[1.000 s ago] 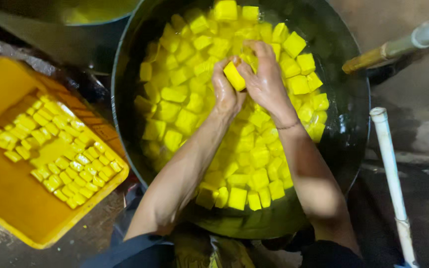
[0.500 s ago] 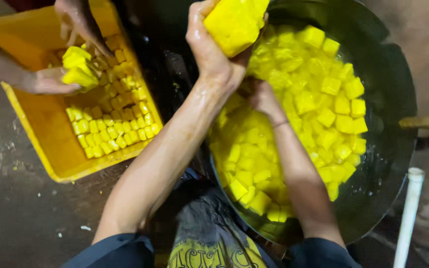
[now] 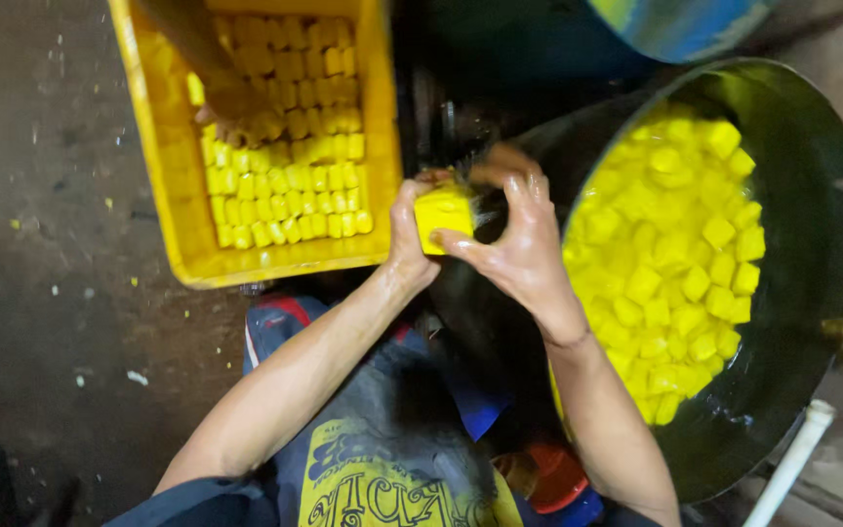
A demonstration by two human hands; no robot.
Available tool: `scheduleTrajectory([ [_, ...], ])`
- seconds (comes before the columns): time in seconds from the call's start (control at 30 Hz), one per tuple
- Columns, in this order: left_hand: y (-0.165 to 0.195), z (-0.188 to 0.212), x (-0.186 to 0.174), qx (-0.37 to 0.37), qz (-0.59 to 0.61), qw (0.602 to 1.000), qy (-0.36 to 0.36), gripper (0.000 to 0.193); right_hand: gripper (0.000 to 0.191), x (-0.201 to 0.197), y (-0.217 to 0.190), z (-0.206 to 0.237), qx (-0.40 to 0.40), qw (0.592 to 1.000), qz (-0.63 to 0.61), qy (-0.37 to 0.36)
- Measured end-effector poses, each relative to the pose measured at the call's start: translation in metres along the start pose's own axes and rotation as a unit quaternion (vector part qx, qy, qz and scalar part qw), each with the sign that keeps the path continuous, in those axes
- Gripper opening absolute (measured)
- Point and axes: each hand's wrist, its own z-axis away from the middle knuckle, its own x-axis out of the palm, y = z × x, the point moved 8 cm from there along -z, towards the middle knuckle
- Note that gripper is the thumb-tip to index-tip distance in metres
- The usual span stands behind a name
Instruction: The person washes yellow tofu blocks in a large basin of water, rubbing and rinsing each block by hand, then places the cleaned blocks into a yellow plastic crate. At one point they use a metal bowl to scoop water and pour it over the blocks in the crate.
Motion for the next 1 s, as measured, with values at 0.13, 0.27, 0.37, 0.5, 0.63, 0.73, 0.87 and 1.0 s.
scheduleTrajectory([
  [0.13, 0.033, 0.015, -0.039, -0.052, 0.089, 0.995, 0.017, 0.05, 0.083, 0.11, -0.029, -0.024, -0.053, 0.951, -0.248, -0.174],
  [0.27, 0.082, 0.0, -0.1, -0.061, 0.061, 0.99, 0.113, 0.064, 0.063, 0.235, -0.012, -0.026, 0.271, 0.774, -0.453, -0.351],
  [0.37, 0.12, -0.027, -0.153, -0.081, -0.007, 0.983, 0.167, 0.083, 0.06, 0.294, -0.019, -0.043, 0.344, 0.74, -0.407, -0.41],
  [0.5, 0.157, -0.048, -0.195, -0.098, -0.253, 0.954, 0.125, 0.082, 0.07, 0.345, -0.027, -0.066, 0.298, 0.845, -0.002, -0.445],
  [0.63, 0.155, -0.058, -0.219, -0.166, -0.506, 0.841, 0.098, 0.079, 0.076, 0.369, -0.028, -0.062, 0.27, 0.818, 0.144, -0.486],
  [0.73, 0.136, -0.056, -0.22, -0.207, -0.675, 0.704, 0.079, 0.08, 0.081, 0.349, -0.021, -0.061, 0.304, 0.841, -0.025, -0.447],
  [0.87, 0.103, -0.051, -0.209, -0.205, -0.656, 0.725, 0.048, 0.052, 0.068, 0.258, 0.009, -0.031, 0.24, 0.951, -0.154, -0.118],
  [1.0, 0.062, -0.024, -0.216, -0.321, -0.538, 0.779, 0.013, 0.042, 0.034, 0.173, 0.005, 0.153, 0.276, 0.831, -0.477, 0.068],
])
